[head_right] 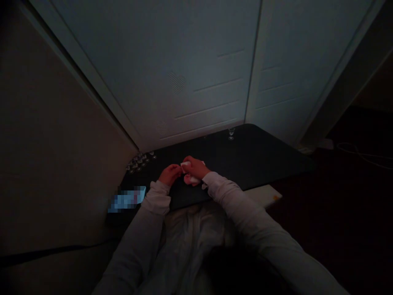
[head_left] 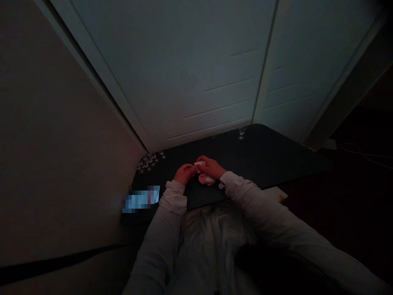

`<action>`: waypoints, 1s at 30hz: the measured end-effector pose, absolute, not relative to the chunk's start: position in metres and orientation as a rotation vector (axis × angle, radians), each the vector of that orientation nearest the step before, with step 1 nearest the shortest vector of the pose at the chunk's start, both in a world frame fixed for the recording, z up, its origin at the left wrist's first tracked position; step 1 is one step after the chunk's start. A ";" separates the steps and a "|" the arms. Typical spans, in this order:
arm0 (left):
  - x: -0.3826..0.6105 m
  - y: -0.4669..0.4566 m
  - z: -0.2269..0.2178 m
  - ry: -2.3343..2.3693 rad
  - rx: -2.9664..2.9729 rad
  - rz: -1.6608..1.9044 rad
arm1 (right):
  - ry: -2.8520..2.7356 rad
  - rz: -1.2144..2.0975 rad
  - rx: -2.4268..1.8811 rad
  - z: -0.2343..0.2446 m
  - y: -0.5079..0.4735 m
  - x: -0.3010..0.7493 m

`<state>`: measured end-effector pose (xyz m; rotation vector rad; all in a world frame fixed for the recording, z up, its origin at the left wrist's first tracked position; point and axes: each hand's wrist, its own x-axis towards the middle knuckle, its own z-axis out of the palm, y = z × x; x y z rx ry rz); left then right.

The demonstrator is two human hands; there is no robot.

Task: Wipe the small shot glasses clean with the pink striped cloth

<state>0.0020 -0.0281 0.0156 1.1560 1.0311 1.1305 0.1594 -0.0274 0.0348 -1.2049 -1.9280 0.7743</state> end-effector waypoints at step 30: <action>-0.001 -0.028 0.019 0.959 0.868 1.229 | -1.510 1.280 -0.986 0.032 -0.016 0.163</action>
